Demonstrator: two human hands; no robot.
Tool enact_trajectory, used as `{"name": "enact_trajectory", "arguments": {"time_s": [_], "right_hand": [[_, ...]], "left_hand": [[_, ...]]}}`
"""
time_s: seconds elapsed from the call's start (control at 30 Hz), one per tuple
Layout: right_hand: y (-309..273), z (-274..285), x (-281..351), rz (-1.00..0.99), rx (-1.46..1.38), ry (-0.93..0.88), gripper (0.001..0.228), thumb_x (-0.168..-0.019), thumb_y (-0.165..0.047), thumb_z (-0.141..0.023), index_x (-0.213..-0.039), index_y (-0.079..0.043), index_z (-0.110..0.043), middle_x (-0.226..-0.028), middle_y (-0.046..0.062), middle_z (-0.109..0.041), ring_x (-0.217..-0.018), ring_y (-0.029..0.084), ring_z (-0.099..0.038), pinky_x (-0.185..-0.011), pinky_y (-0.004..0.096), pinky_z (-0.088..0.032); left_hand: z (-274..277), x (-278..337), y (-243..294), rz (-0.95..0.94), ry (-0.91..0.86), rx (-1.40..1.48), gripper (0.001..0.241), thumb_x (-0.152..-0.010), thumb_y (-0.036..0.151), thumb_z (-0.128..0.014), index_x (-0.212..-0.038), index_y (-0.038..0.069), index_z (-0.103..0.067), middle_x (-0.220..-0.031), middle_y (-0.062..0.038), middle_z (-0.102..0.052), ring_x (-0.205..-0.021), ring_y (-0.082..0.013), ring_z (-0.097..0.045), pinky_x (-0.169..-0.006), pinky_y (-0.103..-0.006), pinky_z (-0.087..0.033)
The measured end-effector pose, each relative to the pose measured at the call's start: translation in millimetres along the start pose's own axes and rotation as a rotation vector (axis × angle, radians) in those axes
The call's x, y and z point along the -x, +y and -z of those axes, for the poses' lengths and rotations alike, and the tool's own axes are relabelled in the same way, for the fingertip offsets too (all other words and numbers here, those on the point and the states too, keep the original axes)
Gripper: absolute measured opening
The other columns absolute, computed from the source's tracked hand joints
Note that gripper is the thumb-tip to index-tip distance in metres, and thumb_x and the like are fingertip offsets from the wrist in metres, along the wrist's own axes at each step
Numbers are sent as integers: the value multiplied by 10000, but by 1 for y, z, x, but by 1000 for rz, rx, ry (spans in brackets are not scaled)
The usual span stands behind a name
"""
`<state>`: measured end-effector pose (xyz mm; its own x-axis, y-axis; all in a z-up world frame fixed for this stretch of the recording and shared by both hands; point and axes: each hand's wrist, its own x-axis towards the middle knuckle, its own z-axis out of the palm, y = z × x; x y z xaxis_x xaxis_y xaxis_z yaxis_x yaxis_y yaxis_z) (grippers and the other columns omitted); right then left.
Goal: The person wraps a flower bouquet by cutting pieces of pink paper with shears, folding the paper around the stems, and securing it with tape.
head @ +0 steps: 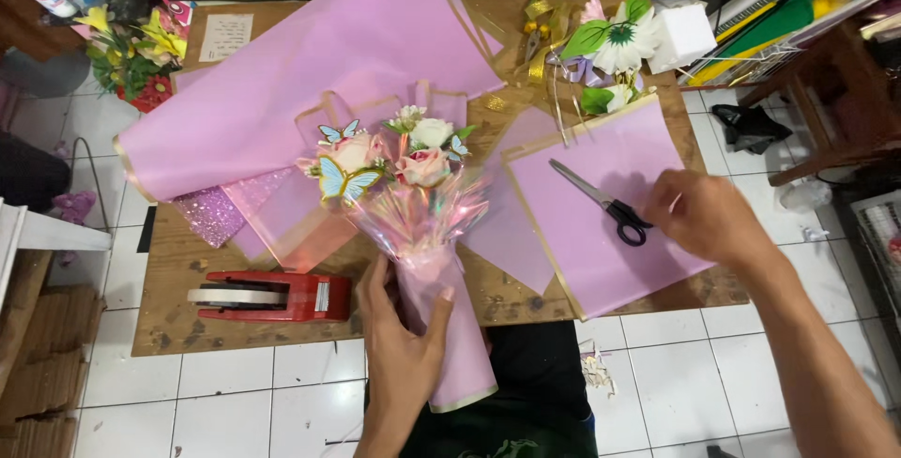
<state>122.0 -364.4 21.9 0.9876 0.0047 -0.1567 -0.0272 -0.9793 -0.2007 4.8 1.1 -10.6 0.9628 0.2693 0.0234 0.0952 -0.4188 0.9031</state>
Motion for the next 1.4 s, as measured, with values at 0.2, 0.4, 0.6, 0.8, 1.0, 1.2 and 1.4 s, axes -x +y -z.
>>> {"name": "enact_trajectory", "arguments": {"time_s": [0.2,0.4,0.6,0.8,1.0,1.2,1.4], "right_hand": [[2,-35,36,-92,-87,90,391,-867,-386,-733,-1199,-181,-754,-1268,28,-589,-829,273,-728,-763,502,-561],[-12,-64,33,-85,179,122,305,-907,-304,-564,-981,-60,-730,-1051,175,-662,-870,480,-675,-757,589,-527],[-39,-62,91,-147,-82,467,314,-878,-242,-688,-1099,-28,-751,-1173,114,-552,-1008,321,-628,-769,564,-510],[-68,-73,162,-633,-1048,347,301,-874,-231,-780,-885,-90,-514,-834,115,-693,-601,133,-456,-446,290,-332],[-69,-114,178,-589,-1603,436,273,-996,-184,-637,-1032,-92,-383,-1013,329,-706,-817,406,-725,-593,366,-494],[-63,-146,164,-811,-1823,724,166,-844,24,-726,-952,-75,-649,-879,72,-707,-755,159,-668,-629,299,-562],[-78,-119,182,-605,-1972,618,169,-870,17,-669,-1032,-31,-672,-1084,104,-749,-994,191,-728,-822,265,-584]], "left_hand": [[-16,61,39,-449,144,43,565,-859,267,-796,-1281,-34,-572,-1141,-175,-622,-1030,-290,-646,-893,-355,-537],[-93,87,31,193,-950,397,408,-925,364,-703,-1229,111,-600,-926,-32,-721,-661,-97,-691,-529,-225,-463],[-138,71,28,721,-766,697,518,-924,498,-669,-1079,5,-699,-898,-158,-782,-536,-160,-696,-380,-199,-484],[-155,70,30,944,-544,841,414,-966,413,-705,-955,6,-775,-711,-132,-739,-379,-115,-534,-341,-194,-299],[-133,92,35,336,-488,756,350,-1011,317,-638,-791,90,-788,-757,-39,-806,-547,-56,-503,-514,-227,-445],[-115,91,43,-240,-452,366,336,-960,351,-705,-738,131,-582,-690,13,-573,-593,-142,-547,-588,-321,-464],[-93,59,81,-2,-430,444,582,-819,447,-686,-1257,97,-528,-1083,-61,-630,-967,-224,-658,-805,-343,-559]]}}
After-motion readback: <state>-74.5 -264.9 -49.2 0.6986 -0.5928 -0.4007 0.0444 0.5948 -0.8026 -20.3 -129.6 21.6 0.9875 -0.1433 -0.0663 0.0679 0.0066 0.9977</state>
